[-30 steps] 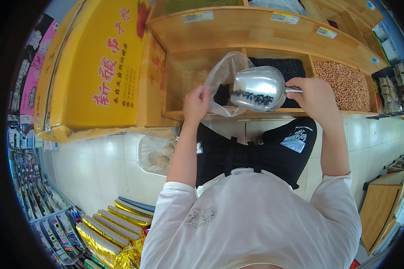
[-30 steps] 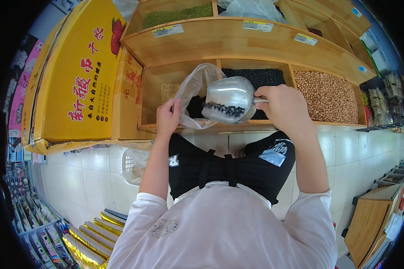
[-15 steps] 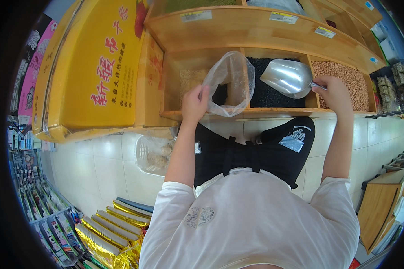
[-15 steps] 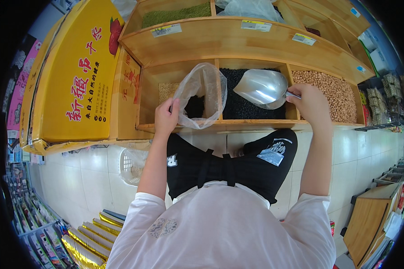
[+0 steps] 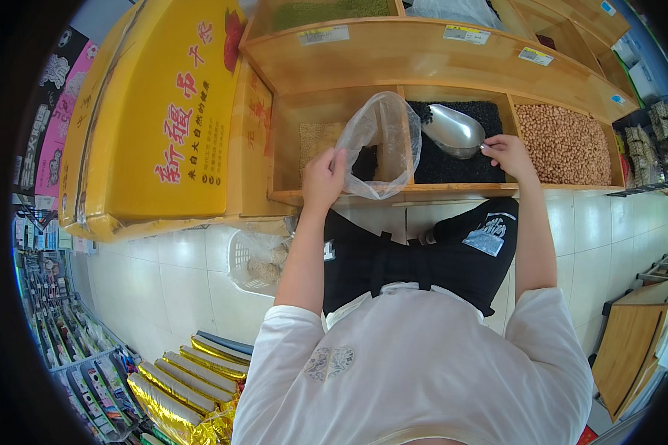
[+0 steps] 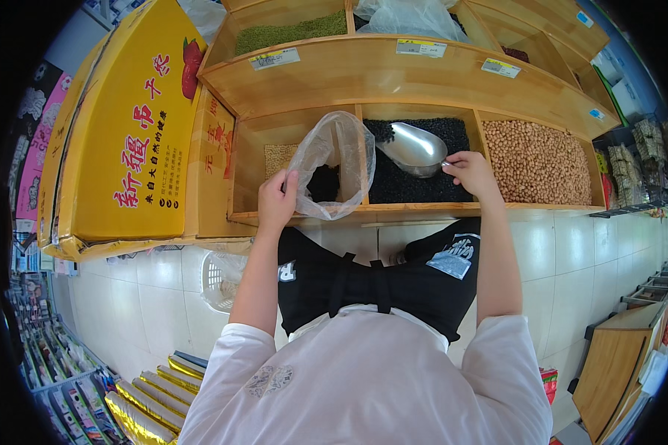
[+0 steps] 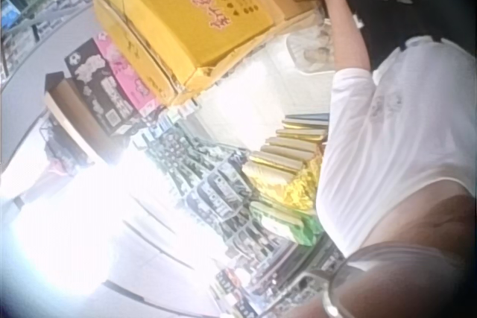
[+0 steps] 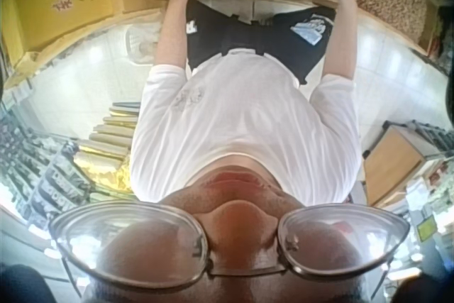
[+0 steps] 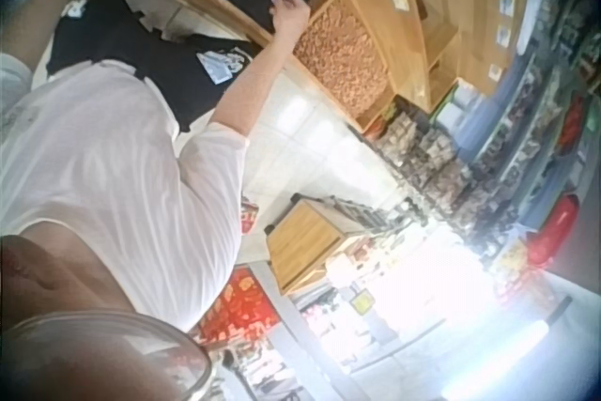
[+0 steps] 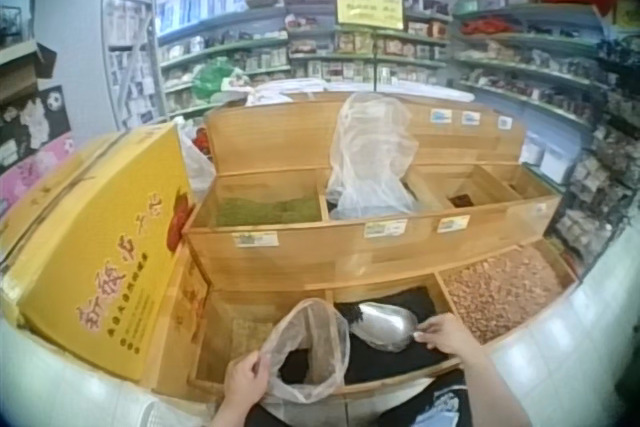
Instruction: The person scoops soybeans from a wooden bin into a plastic bag using a metal scoop. After filling the bag, they place it on the counter and then scoop black beans into another bag.
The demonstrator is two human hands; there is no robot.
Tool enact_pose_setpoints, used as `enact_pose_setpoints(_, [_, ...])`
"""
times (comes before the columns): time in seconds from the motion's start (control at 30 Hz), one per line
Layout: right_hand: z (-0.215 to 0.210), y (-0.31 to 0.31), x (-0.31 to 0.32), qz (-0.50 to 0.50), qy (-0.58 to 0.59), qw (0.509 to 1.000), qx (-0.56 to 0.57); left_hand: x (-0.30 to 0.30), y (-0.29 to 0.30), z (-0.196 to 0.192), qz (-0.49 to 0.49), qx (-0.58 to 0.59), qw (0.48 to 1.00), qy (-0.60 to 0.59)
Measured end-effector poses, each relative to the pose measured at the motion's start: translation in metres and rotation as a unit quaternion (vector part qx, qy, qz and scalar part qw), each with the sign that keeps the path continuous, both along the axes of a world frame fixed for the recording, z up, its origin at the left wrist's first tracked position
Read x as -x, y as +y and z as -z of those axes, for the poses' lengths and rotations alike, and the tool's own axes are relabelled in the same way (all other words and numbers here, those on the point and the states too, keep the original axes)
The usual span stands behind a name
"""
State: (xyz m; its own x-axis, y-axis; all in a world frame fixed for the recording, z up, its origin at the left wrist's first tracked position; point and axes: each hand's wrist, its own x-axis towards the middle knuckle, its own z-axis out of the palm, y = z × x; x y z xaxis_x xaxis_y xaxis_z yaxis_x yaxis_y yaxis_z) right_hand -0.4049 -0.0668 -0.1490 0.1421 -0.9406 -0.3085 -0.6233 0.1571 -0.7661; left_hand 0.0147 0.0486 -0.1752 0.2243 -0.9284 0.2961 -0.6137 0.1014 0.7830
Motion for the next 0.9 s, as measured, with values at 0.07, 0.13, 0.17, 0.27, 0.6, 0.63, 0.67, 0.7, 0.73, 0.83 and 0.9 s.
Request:
enact_pose_setpoints(0.07, [0.000,0.007,0.013,0.027,-0.045,0.998,-0.026,0.000,0.000,0.001,-0.001,0.001,1.000,0.001])
enact_pose_setpoints(0.13, [-0.001,0.016,0.025,0.045,-0.084,0.995,-0.029,0.000,0.000,0.001,-0.003,0.005,1.000,0.001])
enact_pose_setpoints(0.17, [-0.002,0.021,0.029,0.049,-0.100,0.994,-0.019,0.000,0.000,0.002,-0.002,0.003,1.000,0.002])
enact_pose_setpoints(0.27, [-0.013,0.032,0.034,0.058,-0.140,0.988,0.010,0.000,0.000,0.002,0.001,0.007,1.000,0.001])
enact_pose_setpoints(0.6, [-0.133,0.058,-0.030,-0.054,0.044,0.978,0.196,0.001,0.000,0.001,-0.005,0.015,1.000,0.000])
enact_pose_setpoints(0.63, [-0.142,0.063,-0.042,-0.082,0.113,0.965,0.223,0.001,0.000,0.001,-0.006,0.017,1.000,0.000])
enact_pose_setpoints(0.67, [-0.149,0.067,-0.054,-0.109,0.182,0.945,0.249,0.001,0.000,0.001,-0.006,0.017,1.000,0.002])
enact_pose_setpoints(0.7, [-0.154,0.071,-0.066,-0.140,0.235,0.918,0.288,0.001,0.000,0.001,-0.006,0.017,1.000,0.004])
enact_pose_setpoints(0.73, [-0.159,0.073,-0.076,-0.150,0.273,0.914,0.262,0.001,0.001,0.001,-0.006,0.018,1.000,0.006])
enact_pose_setpoints(0.83, [-0.167,0.078,-0.097,-0.185,0.316,0.899,0.239,0.000,0.001,0.001,-0.004,0.031,0.999,0.009])
enact_pose_setpoints(0.9, [-0.172,0.083,-0.099,-0.181,0.333,0.892,0.245,0.000,0.001,0.001,-0.006,0.021,1.000,0.008])
